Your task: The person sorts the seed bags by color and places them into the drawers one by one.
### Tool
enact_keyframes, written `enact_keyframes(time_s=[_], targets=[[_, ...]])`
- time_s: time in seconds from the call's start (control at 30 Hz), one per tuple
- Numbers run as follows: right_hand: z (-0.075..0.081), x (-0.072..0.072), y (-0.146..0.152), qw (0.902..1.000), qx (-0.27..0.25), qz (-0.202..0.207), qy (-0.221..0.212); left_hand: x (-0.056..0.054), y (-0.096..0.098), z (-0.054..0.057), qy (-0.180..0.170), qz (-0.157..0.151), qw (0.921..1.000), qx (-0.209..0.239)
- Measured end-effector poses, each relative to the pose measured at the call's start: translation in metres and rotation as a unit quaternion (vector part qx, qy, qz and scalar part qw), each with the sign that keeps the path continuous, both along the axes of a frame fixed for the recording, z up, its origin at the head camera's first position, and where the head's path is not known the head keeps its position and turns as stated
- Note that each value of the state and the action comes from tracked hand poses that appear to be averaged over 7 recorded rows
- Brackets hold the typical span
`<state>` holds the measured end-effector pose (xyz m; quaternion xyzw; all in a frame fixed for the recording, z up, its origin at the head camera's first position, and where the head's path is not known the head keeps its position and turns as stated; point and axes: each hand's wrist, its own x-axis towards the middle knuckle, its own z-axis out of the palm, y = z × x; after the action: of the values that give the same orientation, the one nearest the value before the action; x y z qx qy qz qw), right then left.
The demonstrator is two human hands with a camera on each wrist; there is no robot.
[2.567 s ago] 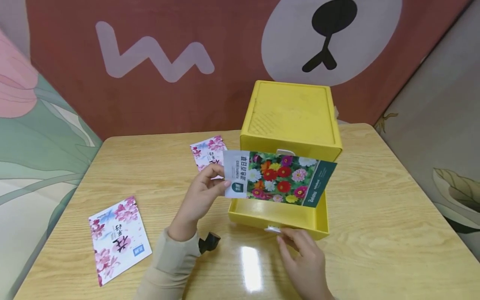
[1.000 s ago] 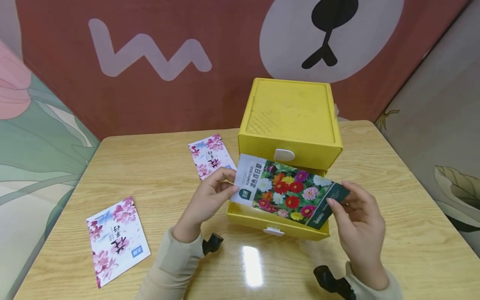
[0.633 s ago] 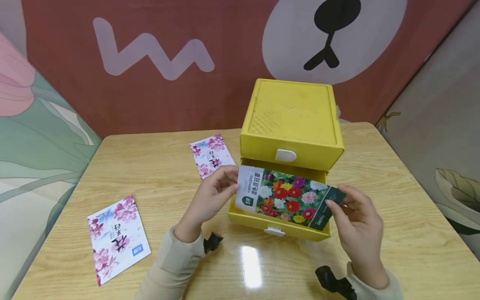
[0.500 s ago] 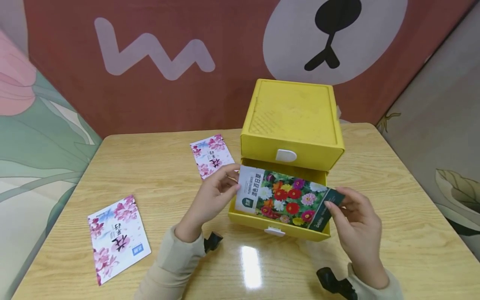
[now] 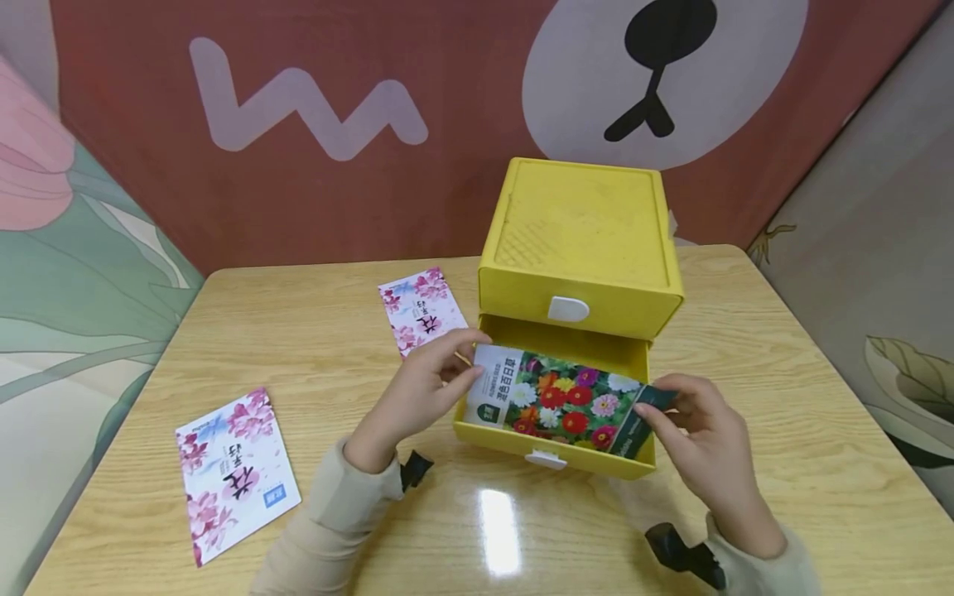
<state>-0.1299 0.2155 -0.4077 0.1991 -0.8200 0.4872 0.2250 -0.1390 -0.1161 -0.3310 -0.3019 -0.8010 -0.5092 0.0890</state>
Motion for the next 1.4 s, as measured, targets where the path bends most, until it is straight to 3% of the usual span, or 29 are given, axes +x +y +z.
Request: enact_keyframes(time_s=[0.1,0.23,0.3,0.57,0.83,1.03,1.23,1.4], targets=[[0.02,0.004,-0.01,0.9991,0.042,-0.002,0.002,-0.001,0.0,0.0,0.01,-0.007,0.9999,-0.005],[0.08,0.021,-0.045,0.9949,0.1,0.009,0.008,-0.002,0.0,0.0,0.041,-0.017,0.9988,-0.023],[0.087,0.021,-0.048,0.9913,0.13,0.021,0.009,-0.003,0.0,0.001,0.051,-0.019,0.9978,-0.038],[0.094,0.009,-0.049,0.972,0.225,0.067,0.004,-0.008,0.003,0.004,0.051,-0.028,0.993,-0.103],[0.099,-0.003,-0.053,0.9536,0.291,0.076,-0.011,-0.021,0.013,0.007,0.079,-0.036,0.9761,-0.199],[0.098,-0.011,-0.054,0.9339,0.345,0.086,-0.035,-0.028,0.02,0.009,0.088,-0.028,0.9574,-0.274],[0.098,-0.019,-0.058,0.9091,0.399,0.101,-0.066,-0.033,0.028,0.011,0.113,-0.022,0.9323,-0.343],[0.094,-0.025,-0.062,0.8941,0.429,0.11,-0.069,-0.038,0.035,0.01,0.116,-0.023,0.9129,-0.391]])
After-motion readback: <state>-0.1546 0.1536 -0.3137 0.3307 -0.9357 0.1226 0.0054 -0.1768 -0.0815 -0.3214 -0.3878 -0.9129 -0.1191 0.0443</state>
